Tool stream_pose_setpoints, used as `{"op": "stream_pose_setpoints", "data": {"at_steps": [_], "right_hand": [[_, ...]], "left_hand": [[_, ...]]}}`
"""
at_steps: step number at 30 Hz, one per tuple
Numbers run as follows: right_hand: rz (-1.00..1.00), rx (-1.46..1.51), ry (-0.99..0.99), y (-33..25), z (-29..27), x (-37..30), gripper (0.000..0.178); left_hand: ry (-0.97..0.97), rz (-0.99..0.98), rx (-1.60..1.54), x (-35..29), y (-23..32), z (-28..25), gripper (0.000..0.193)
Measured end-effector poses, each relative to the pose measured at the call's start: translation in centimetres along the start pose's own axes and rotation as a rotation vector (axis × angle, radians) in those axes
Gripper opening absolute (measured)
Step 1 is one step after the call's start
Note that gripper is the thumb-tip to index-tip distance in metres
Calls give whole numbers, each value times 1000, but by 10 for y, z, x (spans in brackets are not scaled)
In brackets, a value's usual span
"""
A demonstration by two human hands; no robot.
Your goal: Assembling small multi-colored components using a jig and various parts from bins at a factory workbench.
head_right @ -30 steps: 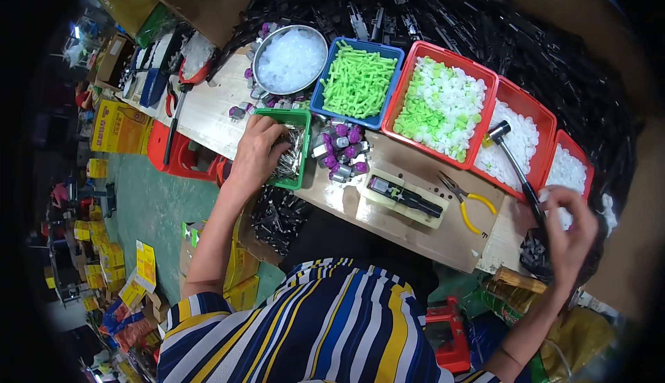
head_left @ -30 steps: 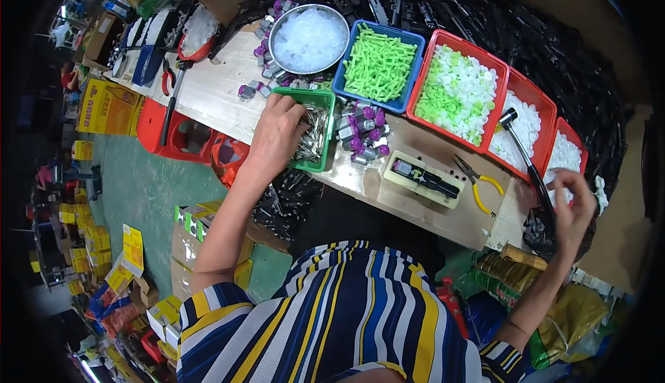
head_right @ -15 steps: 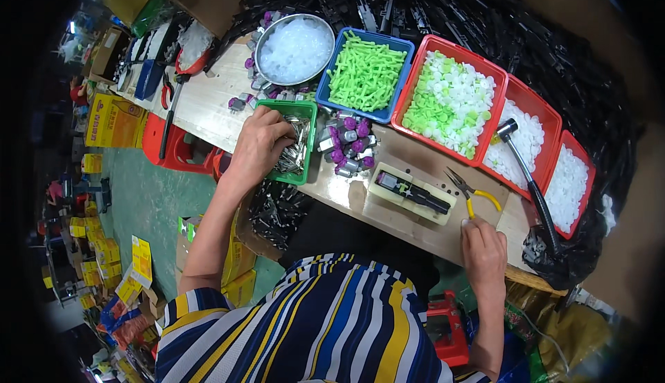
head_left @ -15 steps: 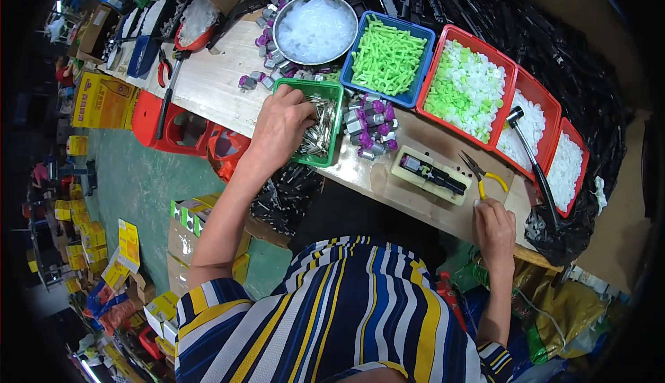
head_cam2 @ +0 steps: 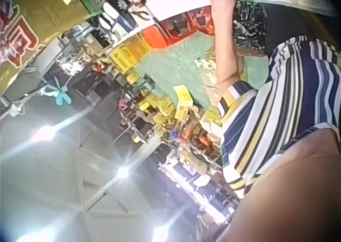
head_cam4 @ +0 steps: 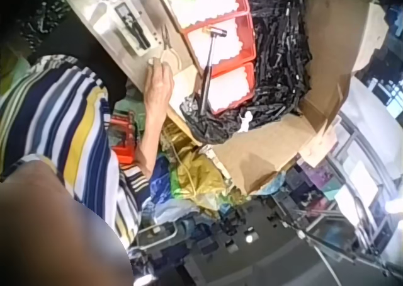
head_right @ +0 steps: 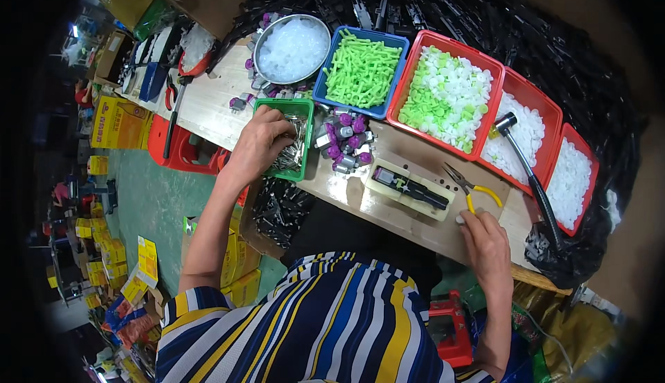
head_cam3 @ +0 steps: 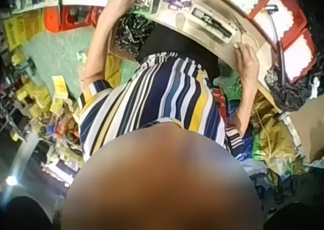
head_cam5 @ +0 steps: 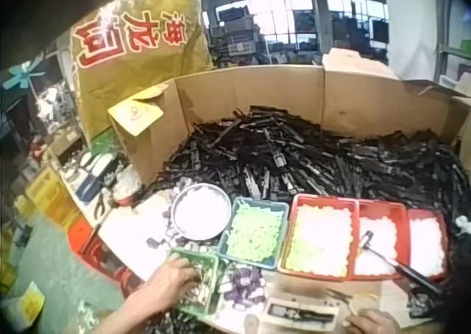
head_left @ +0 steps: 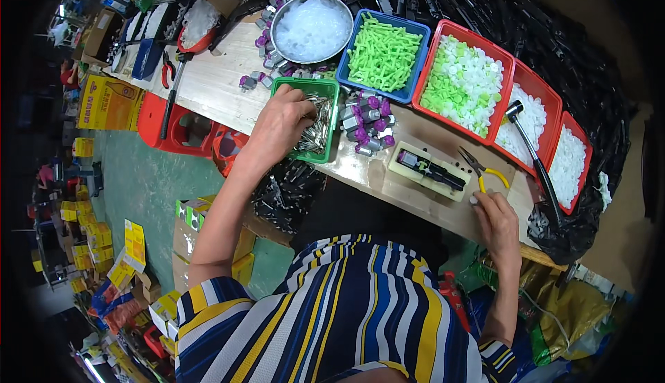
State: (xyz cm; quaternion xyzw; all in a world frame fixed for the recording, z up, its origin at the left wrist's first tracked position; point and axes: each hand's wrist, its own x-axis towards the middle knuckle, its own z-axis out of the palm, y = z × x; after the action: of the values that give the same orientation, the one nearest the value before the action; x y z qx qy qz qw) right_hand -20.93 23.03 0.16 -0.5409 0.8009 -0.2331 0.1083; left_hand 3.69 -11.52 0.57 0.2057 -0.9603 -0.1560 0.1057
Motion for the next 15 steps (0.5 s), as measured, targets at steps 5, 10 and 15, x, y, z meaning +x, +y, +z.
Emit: {"op": "stream_pose_setpoints", "data": {"at_steps": [5,10,15], "right_hand": [[-32,-42,-14,-1,5,2,16],[-14,-53,-2,-2,4,-1,15],[-58,-42,29,-3,9,-2,15]], "left_hand": [[-10,-50,-65,-4,-5,2,12],[88,-72,-195,-3,-2,3,10],[229,-249,-422,-10,6,-2,8]]}}
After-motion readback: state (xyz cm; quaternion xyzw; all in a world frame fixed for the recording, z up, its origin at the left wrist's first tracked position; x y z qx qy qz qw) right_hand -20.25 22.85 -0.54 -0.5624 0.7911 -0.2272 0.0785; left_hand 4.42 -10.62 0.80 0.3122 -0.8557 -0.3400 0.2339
